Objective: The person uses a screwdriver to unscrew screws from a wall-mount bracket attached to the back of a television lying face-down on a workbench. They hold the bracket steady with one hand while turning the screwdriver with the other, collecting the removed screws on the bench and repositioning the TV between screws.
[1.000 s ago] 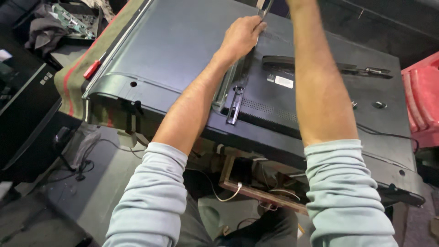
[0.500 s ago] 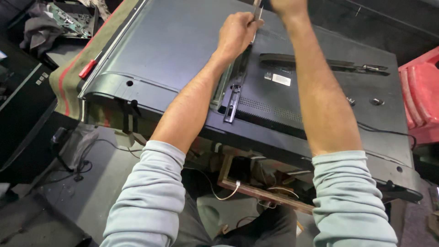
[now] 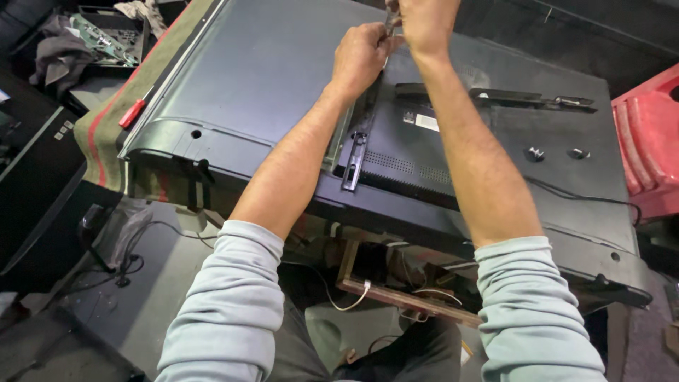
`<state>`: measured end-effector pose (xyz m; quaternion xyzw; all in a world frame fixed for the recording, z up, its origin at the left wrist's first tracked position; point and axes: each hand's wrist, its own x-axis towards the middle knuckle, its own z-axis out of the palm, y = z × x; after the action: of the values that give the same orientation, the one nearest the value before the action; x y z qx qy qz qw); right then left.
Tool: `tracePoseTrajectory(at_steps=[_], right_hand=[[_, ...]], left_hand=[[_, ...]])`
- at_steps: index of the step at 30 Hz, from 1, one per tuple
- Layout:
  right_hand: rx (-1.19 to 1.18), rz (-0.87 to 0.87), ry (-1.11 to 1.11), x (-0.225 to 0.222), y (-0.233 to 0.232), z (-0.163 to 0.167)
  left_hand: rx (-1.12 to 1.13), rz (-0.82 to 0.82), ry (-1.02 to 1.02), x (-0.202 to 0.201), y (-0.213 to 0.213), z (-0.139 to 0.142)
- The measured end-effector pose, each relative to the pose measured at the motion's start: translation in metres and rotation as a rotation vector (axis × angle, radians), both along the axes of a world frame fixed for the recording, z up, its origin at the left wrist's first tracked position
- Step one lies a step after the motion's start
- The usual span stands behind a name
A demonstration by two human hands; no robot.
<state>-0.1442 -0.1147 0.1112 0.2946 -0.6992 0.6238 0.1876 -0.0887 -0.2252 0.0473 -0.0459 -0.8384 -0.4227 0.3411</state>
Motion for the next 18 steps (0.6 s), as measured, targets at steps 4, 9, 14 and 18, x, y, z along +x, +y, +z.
tracePoseTrajectory(at_steps=[4,9,14,18], right_hand=[[-0.046,-0.036,-0.011,0.002,-0.006,-0.009],[-0.011,0.033,0.046,0.002,-0.006,-0.009],[-0.034,0.110,-0.009,0.005,0.001,-0.012],[0.044,-0.116,0.095,0.004,0.001,-0.013]], left_hand=[[0.089,-0.022,-0.064,0.002,-0.002,0.000],[0.168,-0.326,0.185,-0.009,-0.008,0.003],[0.051,-0.093,-0.029,-0.009,-0.006,0.006],[0.063,-0.005,-0.073,-0.004,-0.005,0.003]])
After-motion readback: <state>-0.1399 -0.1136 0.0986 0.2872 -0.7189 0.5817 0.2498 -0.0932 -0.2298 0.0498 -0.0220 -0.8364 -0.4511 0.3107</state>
